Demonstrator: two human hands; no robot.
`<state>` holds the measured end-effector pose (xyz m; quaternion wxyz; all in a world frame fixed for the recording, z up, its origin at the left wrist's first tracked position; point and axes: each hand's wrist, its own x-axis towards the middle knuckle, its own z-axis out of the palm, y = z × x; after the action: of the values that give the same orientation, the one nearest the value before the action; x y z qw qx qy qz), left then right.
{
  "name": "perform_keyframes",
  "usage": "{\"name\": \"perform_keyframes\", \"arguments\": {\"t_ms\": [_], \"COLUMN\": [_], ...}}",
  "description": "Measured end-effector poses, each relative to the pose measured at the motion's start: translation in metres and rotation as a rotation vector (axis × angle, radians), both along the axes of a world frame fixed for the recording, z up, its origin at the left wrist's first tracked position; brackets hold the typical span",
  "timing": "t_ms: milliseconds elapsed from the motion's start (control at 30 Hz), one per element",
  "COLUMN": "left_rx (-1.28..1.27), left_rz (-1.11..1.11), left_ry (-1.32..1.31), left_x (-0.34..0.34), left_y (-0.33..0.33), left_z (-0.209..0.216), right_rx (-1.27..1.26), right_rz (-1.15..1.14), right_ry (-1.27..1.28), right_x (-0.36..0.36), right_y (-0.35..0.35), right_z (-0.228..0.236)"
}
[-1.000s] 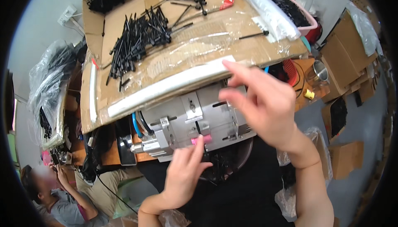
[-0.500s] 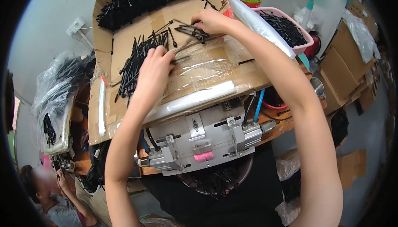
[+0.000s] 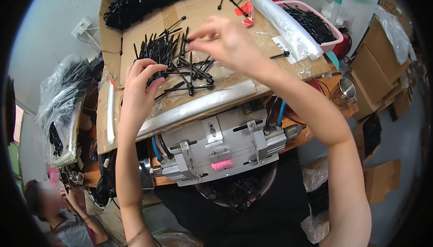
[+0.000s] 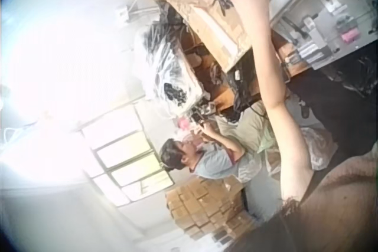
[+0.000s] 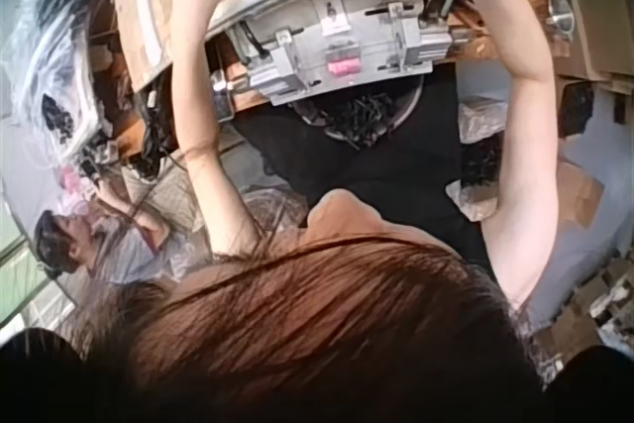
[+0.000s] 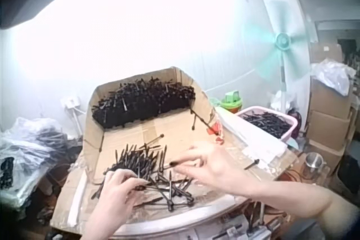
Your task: The person repeatedly picks up black cable ties from a cardboard box and inserts them into a small metal jig on the table. They manipulate the ties with both hands, aligning them within the jig's slots and occasionally adjusting the position before moving to the next tie.
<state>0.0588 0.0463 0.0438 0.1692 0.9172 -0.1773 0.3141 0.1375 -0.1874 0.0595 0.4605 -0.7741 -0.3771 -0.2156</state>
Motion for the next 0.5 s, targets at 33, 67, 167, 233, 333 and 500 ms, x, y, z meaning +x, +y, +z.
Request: {"name": "perform_keyframes", "arguments": {"t_ms": [33,67,167,233,333,500], "left_rx": [0.014,0.028,-0.1,-0.008,0.048,-0.378], "left_rz": [-0.006,-0.013,-0.118,-0.101,-0.137,-0.073], "left_ry": [0.003,0.006,0.151,0.159,0.248,0.585], "left_x": [-0.004,-0.008,-0.005,0.003,0.014,0.015], "left_y": [-0.007,-0.017,-0.055,-0.076,-0.082,-0.035], "left_z": [0.003,0.005,-0.001,-0.01,-0.009,0.031], "right_rx": [0.013,0.0,0.104,0.16,0.174,0.275], "right_rz": [-0.029,-0.034,0.055,0.088,0.03,0.162], "right_ry": [0.091,0.089,0.339,0.326,0.31,0.393], "right_x": [-0.001,0.002,-0.001,-0.004,-0.022,-0.032], "right_y": [-0.005,-0.01,-0.016,-0.019,-0.024,-0.059], "right_z": [0.007,0.007,0.006,0.001,0.005,0.013]}}
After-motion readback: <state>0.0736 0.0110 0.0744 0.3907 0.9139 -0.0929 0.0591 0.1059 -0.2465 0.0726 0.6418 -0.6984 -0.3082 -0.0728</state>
